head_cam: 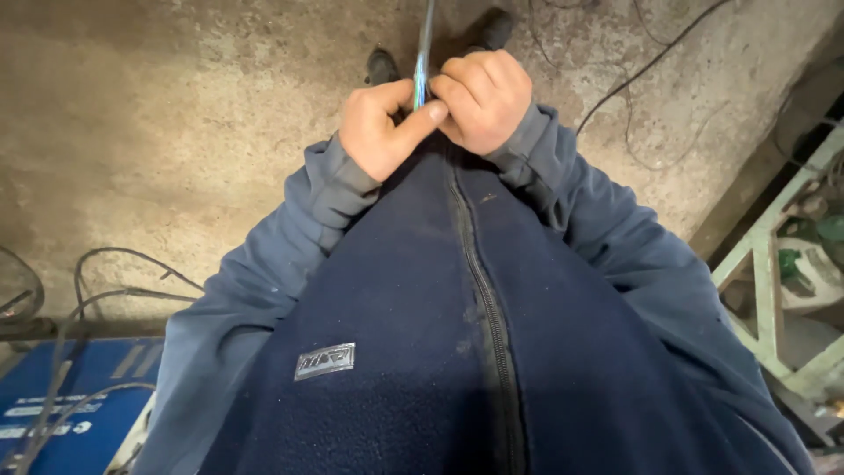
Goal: Stripping insulation from electrical wires using pliers.
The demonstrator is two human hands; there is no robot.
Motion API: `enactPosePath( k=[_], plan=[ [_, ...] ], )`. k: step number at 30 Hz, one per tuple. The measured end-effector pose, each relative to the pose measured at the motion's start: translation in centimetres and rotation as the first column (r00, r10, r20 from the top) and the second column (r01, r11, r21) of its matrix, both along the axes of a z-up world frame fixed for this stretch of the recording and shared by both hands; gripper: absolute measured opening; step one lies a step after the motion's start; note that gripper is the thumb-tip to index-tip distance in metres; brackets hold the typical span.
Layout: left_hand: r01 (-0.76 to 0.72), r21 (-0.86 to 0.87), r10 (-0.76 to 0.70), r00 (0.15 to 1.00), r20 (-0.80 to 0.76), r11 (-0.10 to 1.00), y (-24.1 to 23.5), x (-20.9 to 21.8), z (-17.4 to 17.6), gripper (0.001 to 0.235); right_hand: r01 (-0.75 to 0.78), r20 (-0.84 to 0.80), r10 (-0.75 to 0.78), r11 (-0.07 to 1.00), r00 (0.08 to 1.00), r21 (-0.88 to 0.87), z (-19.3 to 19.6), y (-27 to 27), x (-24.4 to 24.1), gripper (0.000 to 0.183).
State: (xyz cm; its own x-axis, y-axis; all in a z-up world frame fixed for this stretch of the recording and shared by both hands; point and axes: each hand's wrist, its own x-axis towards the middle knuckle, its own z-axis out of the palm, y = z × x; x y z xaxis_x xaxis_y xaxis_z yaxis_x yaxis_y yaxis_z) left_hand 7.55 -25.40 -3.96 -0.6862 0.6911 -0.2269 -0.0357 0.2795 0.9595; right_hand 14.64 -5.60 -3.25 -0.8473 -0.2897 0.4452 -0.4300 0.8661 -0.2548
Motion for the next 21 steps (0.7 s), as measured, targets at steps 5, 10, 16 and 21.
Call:
enactPosePath(
  k=[5,10,16,21],
  plan=[
    [-0.058,0.077,0.044,0.985,0.168,0.995,-0.8,-0.6,-0.1,0.040,-0.093,-0.015,0.095,0.989,0.995,0.111,-0.6,1.2,-3.2,0.034],
    [-0.130,0.213,0.017,0.887,0.461,0.968,-3.1,0.4,-3.6,0.050,-0.298,-0.031,0.317,0.915,0.948,0.271,-1.0,4.4,-6.8,0.030],
    [-0.254,0.230,0.030,0.730,0.683,0.939,-5.2,-0.9,-2.8,0.051,-0.567,0.137,0.551,0.781,0.823,0.262,0.7,2.9,-8.5,0.023],
    [-0.003,0.079,-0.044,0.818,0.573,0.997,-4.7,-1.7,-3.1,0.042,-0.097,0.487,0.434,0.813,0.758,-0.574,0.7,-2.5,-5.5,0.045]
  ],
)
